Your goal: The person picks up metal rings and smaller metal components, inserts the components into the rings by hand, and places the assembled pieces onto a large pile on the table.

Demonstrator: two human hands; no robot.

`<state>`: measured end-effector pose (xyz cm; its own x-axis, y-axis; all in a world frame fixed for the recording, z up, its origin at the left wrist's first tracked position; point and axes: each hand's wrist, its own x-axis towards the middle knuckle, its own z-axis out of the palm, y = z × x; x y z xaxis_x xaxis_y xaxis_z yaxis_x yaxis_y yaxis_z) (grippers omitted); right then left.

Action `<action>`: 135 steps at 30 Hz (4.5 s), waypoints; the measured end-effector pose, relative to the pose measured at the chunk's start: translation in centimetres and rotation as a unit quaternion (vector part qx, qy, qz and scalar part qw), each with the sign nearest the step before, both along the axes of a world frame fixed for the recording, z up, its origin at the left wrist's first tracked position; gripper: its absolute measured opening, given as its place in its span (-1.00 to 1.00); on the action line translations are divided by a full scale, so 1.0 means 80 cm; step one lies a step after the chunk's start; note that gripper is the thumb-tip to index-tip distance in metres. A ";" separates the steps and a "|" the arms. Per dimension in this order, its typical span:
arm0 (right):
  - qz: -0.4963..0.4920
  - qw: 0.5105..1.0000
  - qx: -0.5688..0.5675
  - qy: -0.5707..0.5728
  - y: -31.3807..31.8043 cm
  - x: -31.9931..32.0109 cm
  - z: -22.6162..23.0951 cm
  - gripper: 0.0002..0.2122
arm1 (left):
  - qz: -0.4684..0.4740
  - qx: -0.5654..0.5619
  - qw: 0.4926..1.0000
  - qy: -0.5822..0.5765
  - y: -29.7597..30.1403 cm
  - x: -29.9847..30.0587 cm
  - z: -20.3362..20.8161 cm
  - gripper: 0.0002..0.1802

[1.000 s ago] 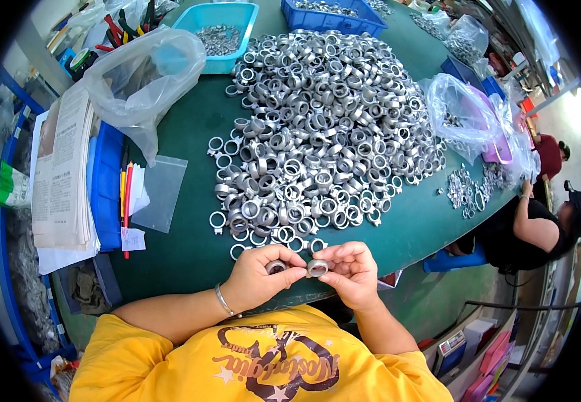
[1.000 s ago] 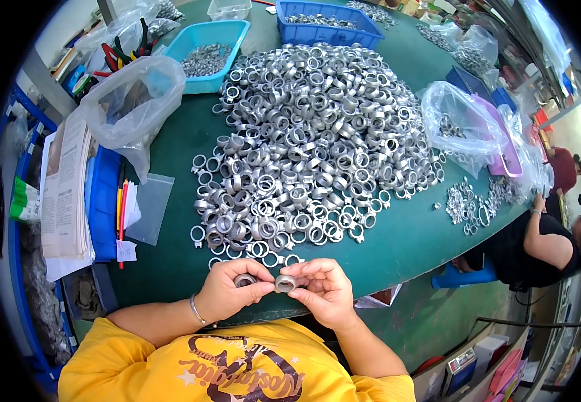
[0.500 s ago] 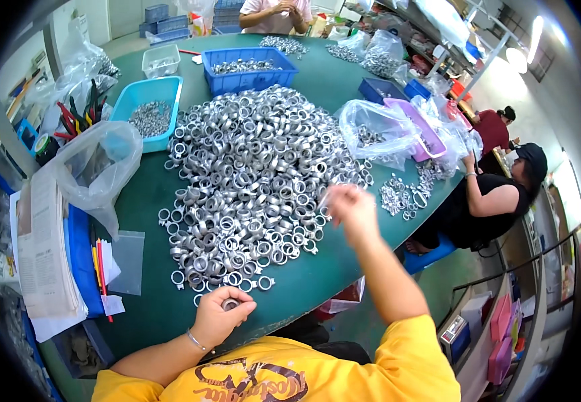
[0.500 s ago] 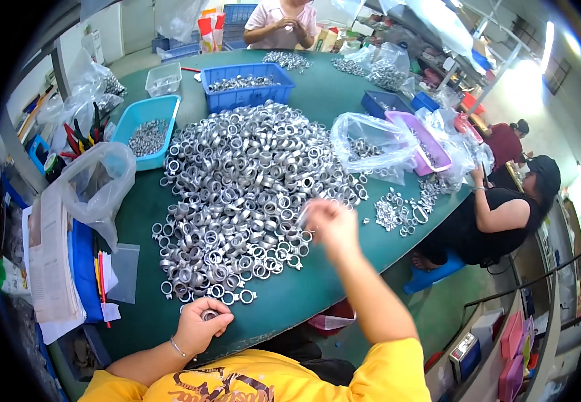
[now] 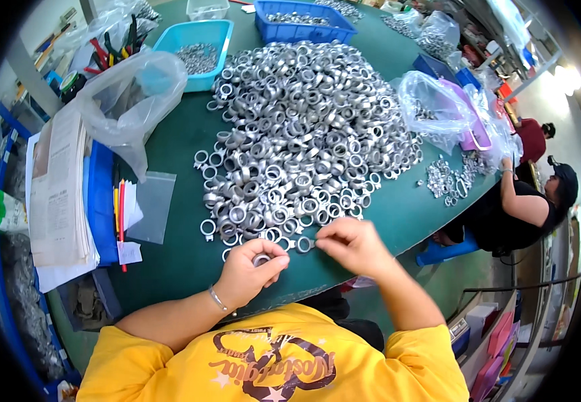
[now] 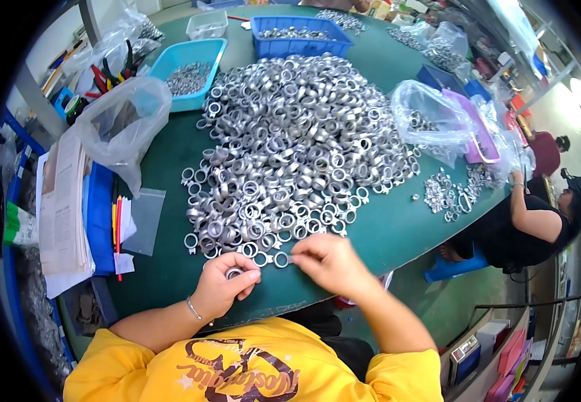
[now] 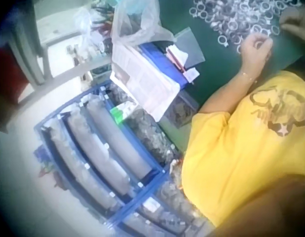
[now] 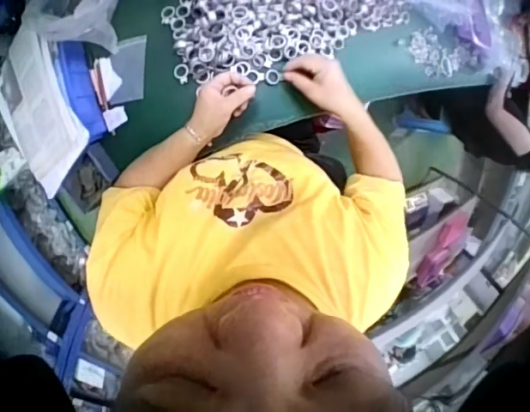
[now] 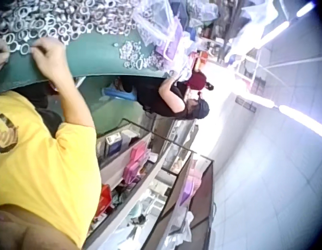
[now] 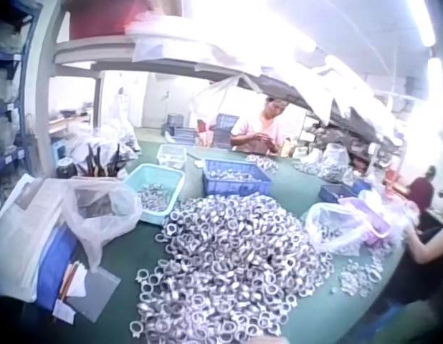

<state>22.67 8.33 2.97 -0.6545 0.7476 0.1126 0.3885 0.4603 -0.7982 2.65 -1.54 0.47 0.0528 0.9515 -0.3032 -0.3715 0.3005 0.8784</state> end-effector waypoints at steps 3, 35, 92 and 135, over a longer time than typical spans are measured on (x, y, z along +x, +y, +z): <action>-0.117 0.992 0.038 -0.042 -0.034 -0.022 -0.014 -0.89 | -0.013 -0.001 1.000 0.009 0.002 0.001 0.003 -0.94; -0.011 0.921 -0.226 0.316 -0.072 -0.026 -0.050 -0.70 | -0.038 0.225 0.950 0.215 0.001 0.001 -0.001 -0.89; -0.202 0.948 0.157 -0.191 0.056 -0.022 0.002 -0.86 | -0.010 0.047 0.997 0.068 0.001 0.002 0.008 -0.91; 0.000 0.965 -0.025 0.259 -0.036 -0.016 0.006 -0.88 | -0.018 0.243 0.931 0.271 0.021 0.015 0.051 -0.87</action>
<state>21.43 5.46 3.43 -0.5196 0.7606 0.3892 -0.0695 0.4164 -0.9065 3.89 0.17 4.57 0.0514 0.9838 0.1717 0.1677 -0.1780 0.9696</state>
